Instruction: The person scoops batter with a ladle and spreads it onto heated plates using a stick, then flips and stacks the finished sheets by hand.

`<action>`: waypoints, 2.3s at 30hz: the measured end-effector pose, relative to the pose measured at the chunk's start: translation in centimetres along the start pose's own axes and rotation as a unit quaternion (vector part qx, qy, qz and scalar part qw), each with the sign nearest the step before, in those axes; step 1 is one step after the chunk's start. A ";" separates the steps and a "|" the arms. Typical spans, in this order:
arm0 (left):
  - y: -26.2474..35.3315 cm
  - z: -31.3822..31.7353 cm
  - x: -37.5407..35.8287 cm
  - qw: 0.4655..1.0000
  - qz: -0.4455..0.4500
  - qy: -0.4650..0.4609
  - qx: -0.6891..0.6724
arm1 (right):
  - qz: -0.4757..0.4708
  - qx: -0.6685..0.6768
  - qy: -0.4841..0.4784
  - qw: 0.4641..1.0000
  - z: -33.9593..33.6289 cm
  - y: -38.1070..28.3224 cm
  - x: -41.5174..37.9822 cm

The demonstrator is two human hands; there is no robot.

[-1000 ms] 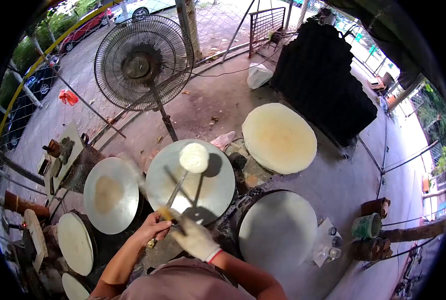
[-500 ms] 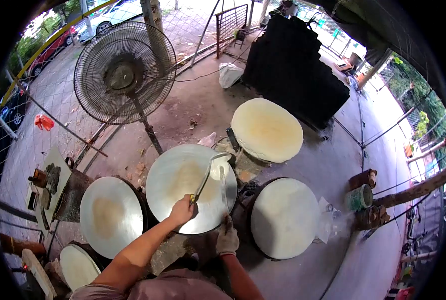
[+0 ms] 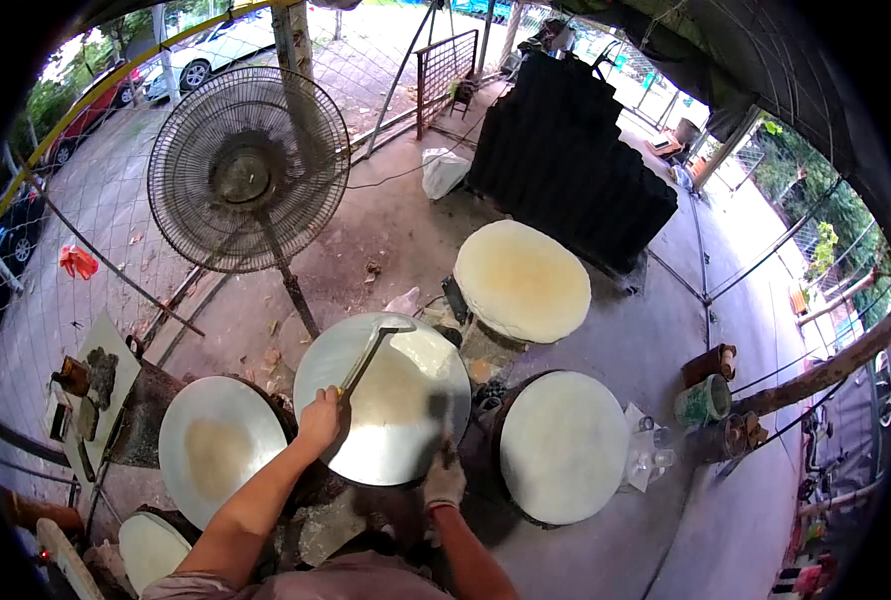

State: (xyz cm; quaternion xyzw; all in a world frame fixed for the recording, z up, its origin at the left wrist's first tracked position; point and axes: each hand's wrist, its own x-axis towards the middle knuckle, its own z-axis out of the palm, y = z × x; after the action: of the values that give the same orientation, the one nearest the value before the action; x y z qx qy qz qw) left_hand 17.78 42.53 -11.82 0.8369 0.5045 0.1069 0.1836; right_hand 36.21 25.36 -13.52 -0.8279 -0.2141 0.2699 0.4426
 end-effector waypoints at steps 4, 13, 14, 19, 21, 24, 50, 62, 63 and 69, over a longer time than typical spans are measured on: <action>-0.7 0.0 -0.4 1.000 -0.002 -0.007 0.030 | 0.079 0.079 -0.086 0.990 3.9 -0.5 2.7; -3.5 -3.4 -2.3 0.997 0.023 0.024 0.075 | 0.057 -0.012 -0.163 0.985 3.7 -4.9 2.4; -3.8 -3.9 -2.3 0.996 0.023 0.025 0.076 | 0.219 0.155 -0.178 0.947 4.4 -4.1 3.8; -5.6 -5.6 -3.2 0.995 0.018 0.041 0.094 | -0.020 0.180 -0.022 0.983 5.0 2.2 4.9; -5.9 -6.1 -4.0 0.995 0.020 0.040 0.092 | -0.079 0.076 -0.096 0.989 6.6 2.4 4.5; -6.7 -7.3 -5.5 0.995 0.023 0.040 0.090 | -0.107 0.000 -0.174 0.979 4.2 -1.5 5.3; -5.1 -6.0 -13.0 0.869 -0.216 0.102 -0.433 | -0.158 0.135 -0.320 0.924 5.2 -1.8 10.4; 2.6 -8.2 -15.1 0.661 -0.279 0.151 -0.680 | 0.043 -0.084 -0.531 0.842 2.7 -7.4 12.3; 3.2 -8.3 -15.7 0.660 -0.280 0.157 -0.679 | 0.040 -0.085 -0.536 0.839 2.3 -6.9 12.7; 5.3 -8.2 -20.0 0.622 -0.343 0.248 -0.659 | -0.025 0.034 -0.454 0.890 3.4 -6.0 17.7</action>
State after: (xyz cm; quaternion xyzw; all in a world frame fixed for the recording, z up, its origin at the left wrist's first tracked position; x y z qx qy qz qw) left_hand 9.69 24.28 -2.03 0.2004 0.5759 0.5436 0.5768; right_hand 46.85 41.07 -14.61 -0.5945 -0.4028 0.6120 0.3315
